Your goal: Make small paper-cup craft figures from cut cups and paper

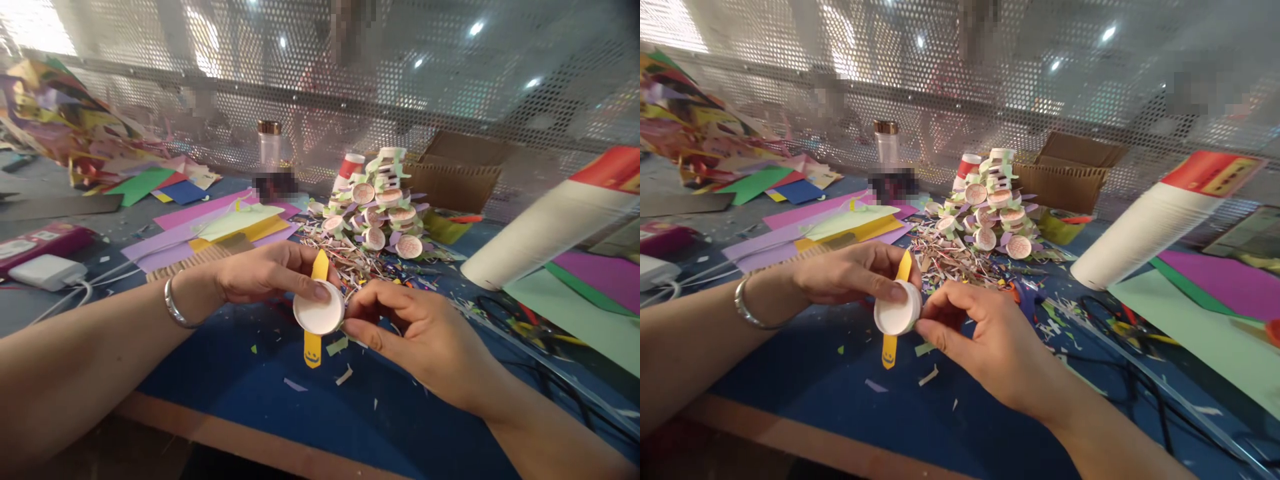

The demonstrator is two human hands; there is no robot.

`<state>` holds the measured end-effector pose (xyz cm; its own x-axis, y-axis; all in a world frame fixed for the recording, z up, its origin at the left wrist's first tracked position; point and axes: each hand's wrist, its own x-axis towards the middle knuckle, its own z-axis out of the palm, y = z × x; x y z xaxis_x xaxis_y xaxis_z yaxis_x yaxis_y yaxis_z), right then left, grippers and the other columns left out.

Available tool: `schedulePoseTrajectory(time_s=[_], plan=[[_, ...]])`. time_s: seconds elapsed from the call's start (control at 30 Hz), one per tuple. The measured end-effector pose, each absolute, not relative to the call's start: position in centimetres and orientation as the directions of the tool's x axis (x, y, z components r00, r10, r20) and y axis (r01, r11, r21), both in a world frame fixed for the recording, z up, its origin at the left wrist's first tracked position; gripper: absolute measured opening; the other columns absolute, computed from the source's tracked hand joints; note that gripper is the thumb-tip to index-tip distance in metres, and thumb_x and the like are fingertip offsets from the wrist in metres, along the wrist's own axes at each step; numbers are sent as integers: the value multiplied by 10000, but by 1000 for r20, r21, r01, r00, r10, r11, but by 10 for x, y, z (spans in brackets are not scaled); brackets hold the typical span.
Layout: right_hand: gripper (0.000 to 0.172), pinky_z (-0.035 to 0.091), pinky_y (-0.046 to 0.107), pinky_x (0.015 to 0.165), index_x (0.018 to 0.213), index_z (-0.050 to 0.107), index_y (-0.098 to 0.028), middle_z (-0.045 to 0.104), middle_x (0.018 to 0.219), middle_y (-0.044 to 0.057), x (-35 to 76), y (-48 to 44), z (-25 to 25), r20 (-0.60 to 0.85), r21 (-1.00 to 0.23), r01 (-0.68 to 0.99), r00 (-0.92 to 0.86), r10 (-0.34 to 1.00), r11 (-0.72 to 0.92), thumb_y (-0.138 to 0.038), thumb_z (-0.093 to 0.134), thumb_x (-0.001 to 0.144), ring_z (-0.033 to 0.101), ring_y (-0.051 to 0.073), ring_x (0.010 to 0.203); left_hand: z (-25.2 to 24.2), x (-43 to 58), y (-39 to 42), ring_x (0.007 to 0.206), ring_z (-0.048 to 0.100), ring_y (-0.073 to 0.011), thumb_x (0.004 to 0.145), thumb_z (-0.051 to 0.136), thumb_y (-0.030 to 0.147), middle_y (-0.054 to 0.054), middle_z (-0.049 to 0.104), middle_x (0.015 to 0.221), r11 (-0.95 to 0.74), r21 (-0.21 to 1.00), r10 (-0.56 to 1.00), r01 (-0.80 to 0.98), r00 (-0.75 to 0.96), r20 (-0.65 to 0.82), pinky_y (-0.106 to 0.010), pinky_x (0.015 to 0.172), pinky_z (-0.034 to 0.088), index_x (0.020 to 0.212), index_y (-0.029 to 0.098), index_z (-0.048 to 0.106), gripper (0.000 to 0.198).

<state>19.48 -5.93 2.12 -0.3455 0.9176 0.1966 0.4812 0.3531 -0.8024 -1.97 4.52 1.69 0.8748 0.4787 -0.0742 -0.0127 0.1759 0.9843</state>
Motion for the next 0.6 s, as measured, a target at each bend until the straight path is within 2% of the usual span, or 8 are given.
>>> schedulePoseTrajectory(time_s=[0.43, 0.6], plan=[[109, 507, 215, 651, 873, 700, -237, 692, 810, -21, 196, -60, 21, 197, -793, 502, -323, 926, 345, -332, 703, 924, 616, 121, 733, 18, -18, 44, 654, 639, -95, 744, 850, 180, -2, 728, 759, 176, 984, 488, -35, 871, -56, -189, 620, 494, 880, 138, 732, 185], [150, 517, 233, 643, 915, 702, -237, 700, 828, -6, 205, -58, 24, 231, -758, 564, -239, 943, 328, -386, 713, 918, 633, 139, 740, 20, -23, 52, 656, 656, -92, 753, 810, 131, -1, 745, 772, 181, 974, 548, -138, 837, 17, -182, 622, 488, 842, 139, 734, 117]])
